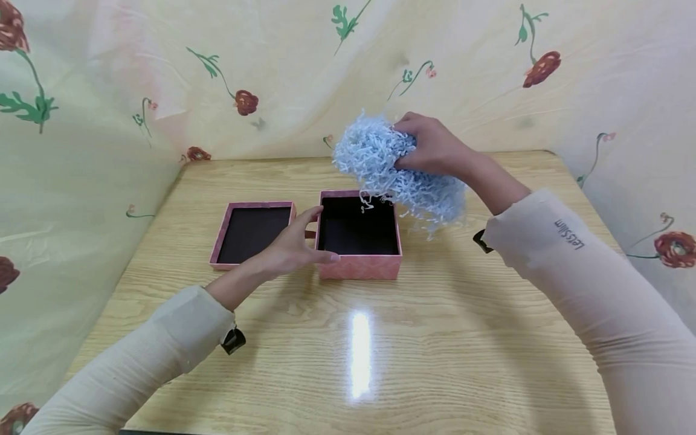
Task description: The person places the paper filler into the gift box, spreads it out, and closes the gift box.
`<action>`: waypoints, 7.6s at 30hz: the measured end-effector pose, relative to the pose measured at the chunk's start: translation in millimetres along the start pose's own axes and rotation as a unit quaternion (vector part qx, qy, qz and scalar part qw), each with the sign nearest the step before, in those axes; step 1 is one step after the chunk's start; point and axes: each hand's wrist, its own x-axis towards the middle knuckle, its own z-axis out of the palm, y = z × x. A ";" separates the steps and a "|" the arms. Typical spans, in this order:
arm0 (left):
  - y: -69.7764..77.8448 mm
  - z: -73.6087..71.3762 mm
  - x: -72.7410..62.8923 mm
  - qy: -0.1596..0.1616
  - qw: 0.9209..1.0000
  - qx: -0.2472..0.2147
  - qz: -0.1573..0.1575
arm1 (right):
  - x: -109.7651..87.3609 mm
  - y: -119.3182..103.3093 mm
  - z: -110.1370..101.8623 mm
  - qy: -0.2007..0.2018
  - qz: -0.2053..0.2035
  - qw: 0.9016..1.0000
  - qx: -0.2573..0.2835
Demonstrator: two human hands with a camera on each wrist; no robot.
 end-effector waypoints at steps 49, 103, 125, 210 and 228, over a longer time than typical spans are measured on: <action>-1.4 -0.6 1.2 0.012 1.000 0.002 -0.006 | 12.4 -20.6 112.4 -0.057 -0.068 0.994 -0.068; -3.6 1.2 1.7 0.014 1.000 0.005 -0.008 | -3.4 -30.2 125.6 -0.230 -0.004 0.958 -0.173; -3.7 -0.1 1.8 0.010 1.000 -0.002 0.003 | -29.4 -12.2 117.4 -0.157 -0.041 0.956 -0.243; -0.1 -2.7 2.5 0.003 1.000 -0.006 -0.009 | -1.7 -20.9 114.9 -0.343 0.032 0.930 -0.129; 1.0 -1.4 2.4 0.007 1.000 -0.009 -0.015 | -17.8 -20.9 54.3 -0.236 0.032 0.965 -0.106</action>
